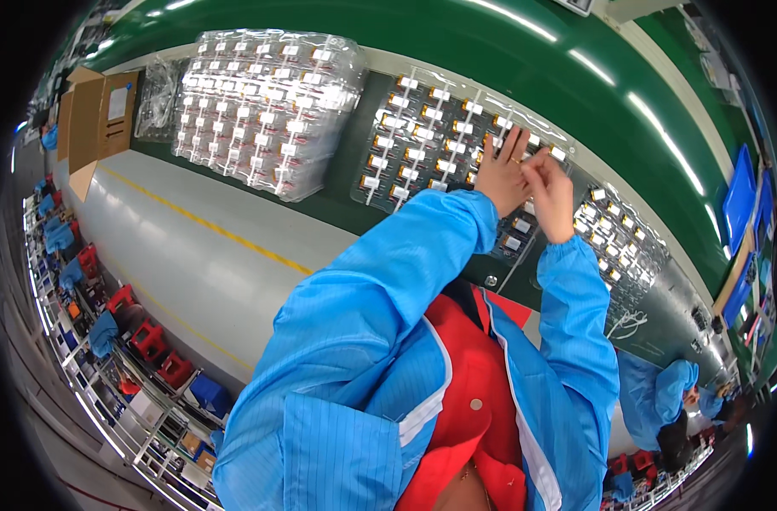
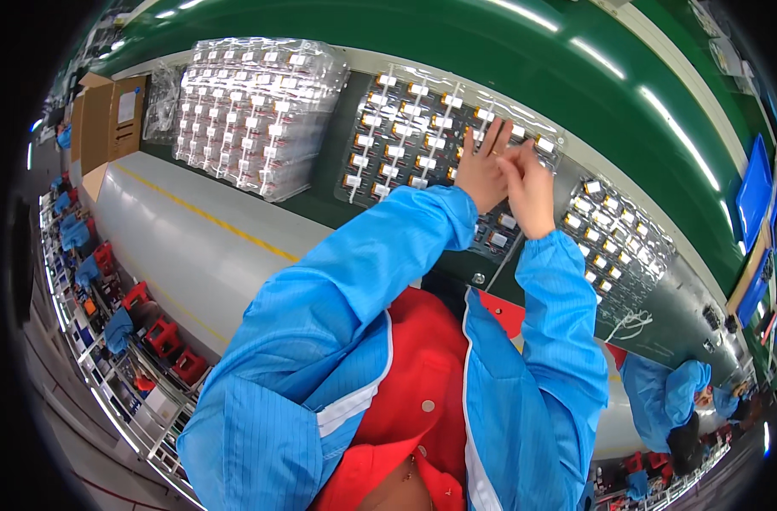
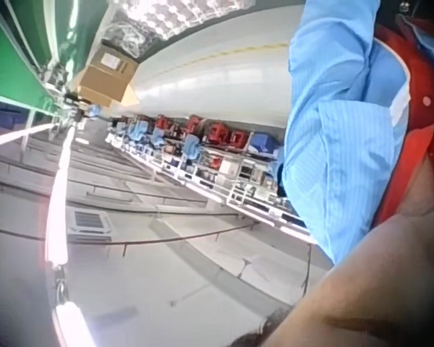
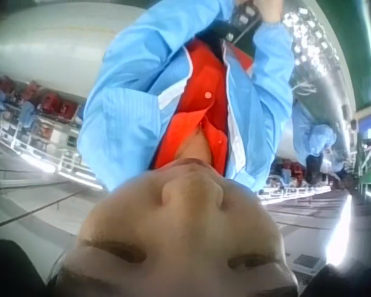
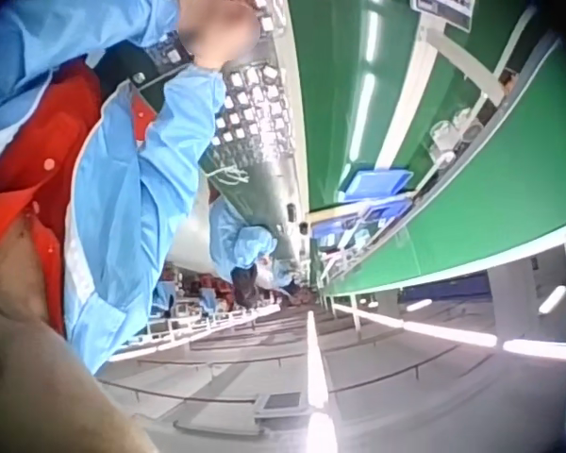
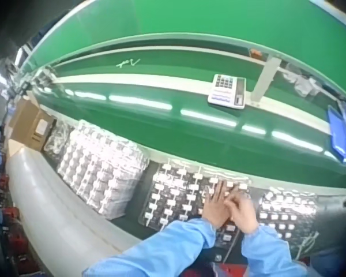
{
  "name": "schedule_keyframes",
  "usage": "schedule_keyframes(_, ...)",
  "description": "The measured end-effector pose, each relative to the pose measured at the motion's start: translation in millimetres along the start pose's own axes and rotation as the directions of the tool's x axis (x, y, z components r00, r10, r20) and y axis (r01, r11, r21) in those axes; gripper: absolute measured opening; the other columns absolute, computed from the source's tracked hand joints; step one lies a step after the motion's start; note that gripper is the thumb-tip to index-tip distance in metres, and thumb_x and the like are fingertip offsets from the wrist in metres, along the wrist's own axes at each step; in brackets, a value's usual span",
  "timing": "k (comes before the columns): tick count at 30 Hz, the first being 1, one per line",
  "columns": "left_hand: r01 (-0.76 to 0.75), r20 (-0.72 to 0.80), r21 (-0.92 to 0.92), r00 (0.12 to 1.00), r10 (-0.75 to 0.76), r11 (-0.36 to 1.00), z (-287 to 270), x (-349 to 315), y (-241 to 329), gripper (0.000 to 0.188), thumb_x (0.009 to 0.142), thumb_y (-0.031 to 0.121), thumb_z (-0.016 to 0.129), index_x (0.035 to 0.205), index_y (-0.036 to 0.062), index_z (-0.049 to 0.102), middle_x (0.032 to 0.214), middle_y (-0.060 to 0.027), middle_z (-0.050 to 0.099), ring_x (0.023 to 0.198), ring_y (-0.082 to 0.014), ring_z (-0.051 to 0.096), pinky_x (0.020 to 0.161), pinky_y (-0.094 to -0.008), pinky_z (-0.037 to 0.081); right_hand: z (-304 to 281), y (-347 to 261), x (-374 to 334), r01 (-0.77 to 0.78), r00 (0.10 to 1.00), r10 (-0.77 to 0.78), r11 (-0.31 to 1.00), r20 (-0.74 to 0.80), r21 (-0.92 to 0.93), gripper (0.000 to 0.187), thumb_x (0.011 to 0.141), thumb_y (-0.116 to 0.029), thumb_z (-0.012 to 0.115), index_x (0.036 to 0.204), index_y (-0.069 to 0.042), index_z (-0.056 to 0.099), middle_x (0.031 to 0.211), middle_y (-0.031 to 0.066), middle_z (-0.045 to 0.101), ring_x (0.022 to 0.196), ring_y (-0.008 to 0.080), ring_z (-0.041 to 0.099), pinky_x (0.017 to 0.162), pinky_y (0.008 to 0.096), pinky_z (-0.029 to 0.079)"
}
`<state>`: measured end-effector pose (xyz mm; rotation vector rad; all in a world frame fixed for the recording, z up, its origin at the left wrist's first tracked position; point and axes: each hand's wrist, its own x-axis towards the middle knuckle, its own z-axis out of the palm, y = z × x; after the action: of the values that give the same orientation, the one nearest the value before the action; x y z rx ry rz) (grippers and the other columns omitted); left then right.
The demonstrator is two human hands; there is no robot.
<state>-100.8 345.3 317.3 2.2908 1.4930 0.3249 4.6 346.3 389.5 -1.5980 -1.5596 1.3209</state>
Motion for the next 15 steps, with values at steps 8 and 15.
schedule_keyframes(8,0.003,-0.030,-0.046,1.000,-0.005,0.999,-2,-47,8,0.057,0.084,0.046,0.052,0.131,0.0152,0.044,0.147,-0.0175,0.019,0.138,-0.0306,0.012,0.103,-0.0633,0.013,-6,12,12,-0.041,0.998,0.050,0.963,-0.026,0.267,0.010,0.090,-0.004,0.051,0.094,0.005,0.053,0.083,0.0090,0.062,0.075,0.0130,0.060,0.066,0.0241,0.049)
schedule_keyframes(15,0.046,0.048,-0.003,0.998,-0.046,0.999,6,-51,12,0.063,0.086,0.047,0.049,0.138,0.0154,0.035,0.148,-0.0157,0.019,0.138,-0.0297,0.012,0.104,-0.0629,0.012,0,-13,-21,0.017,0.997,-0.008,0.992,-0.076,0.123,0.006,0.086,-0.002,0.055,0.089,0.003,0.056,0.072,0.0056,0.061,0.067,0.0099,0.058,0.060,0.0238,0.048)
